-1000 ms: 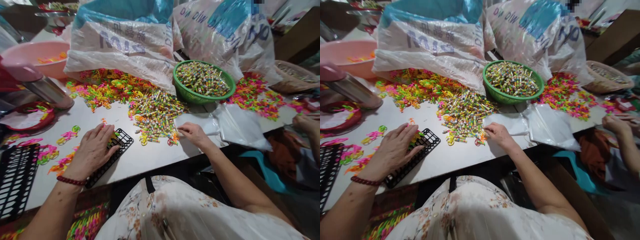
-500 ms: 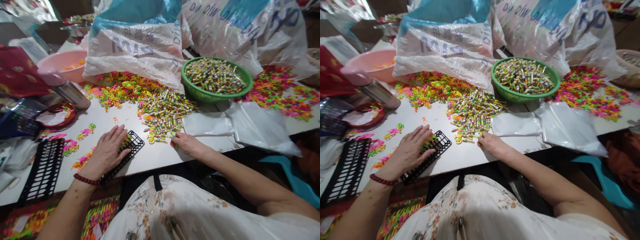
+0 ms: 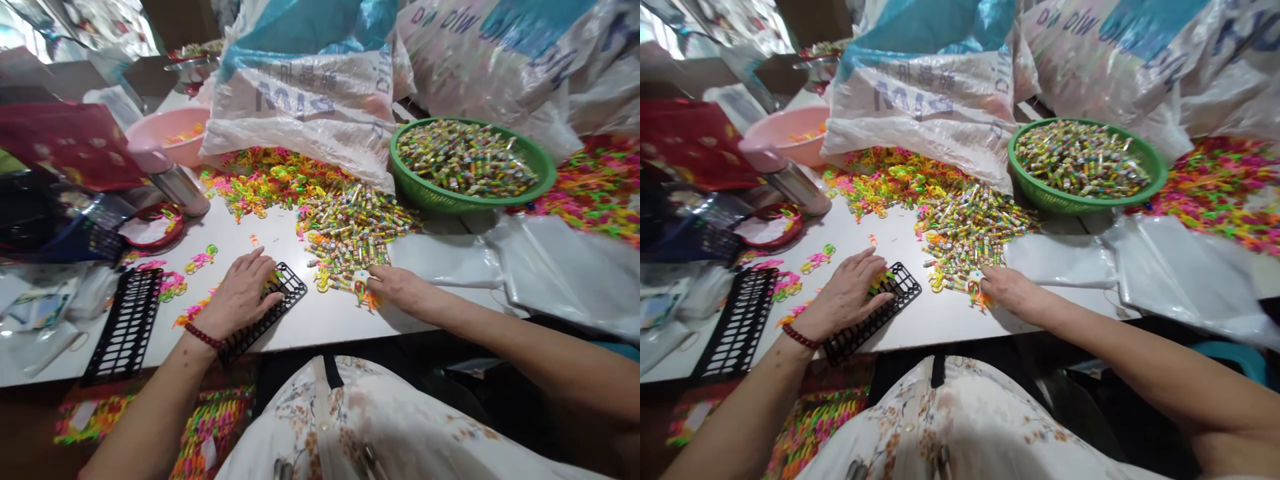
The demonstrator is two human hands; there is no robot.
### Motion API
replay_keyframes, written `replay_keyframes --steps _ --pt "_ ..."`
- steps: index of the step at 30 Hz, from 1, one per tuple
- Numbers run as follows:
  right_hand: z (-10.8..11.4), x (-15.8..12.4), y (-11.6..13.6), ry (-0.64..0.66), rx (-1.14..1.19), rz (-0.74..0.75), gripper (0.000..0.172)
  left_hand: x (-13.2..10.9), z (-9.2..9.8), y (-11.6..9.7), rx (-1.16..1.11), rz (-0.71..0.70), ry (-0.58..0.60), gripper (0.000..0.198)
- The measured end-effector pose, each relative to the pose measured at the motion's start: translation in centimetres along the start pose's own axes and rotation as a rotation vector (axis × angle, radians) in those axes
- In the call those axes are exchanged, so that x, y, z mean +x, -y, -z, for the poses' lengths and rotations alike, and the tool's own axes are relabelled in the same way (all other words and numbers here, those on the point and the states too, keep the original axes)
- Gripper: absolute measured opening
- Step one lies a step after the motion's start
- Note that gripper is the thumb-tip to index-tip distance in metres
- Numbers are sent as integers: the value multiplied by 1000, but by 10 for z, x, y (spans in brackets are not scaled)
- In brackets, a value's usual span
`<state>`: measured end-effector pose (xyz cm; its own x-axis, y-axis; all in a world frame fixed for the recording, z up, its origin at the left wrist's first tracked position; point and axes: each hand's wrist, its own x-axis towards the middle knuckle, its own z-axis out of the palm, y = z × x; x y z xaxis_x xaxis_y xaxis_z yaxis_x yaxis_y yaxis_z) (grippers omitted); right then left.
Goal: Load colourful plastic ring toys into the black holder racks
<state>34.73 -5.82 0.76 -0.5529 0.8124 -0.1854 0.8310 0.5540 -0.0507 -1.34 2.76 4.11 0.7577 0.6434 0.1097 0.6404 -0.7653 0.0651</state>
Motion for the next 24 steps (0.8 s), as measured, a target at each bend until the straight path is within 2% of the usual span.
replay_keyframes --steps 3,5,9,14,18,21,24 --pt "9 9 10 -101 270 -114 19 -1 3 -1 -22 5 -50 47" --pt "16 26 23 -190 519 -171 14 -1 3 -3 -40 8 -68 48" --pt "20 89 51 -336 955 -212 11 -1 2 -6 -64 11 -58 47" --pt "2 171 72 -438 1306 -162 17 -2 1 -7 -68 2 -69 51" --pt "-7 194 78 -456 1292 -98 17 -3 2 -9 -62 24 -69 55" --pt "-8 193 77 -424 1140 -1 13 -3 5 -11 -78 42 -71 56" --pt "-5 192 72 -350 1000 19 17 -4 6 -12 -92 57 -80 54"
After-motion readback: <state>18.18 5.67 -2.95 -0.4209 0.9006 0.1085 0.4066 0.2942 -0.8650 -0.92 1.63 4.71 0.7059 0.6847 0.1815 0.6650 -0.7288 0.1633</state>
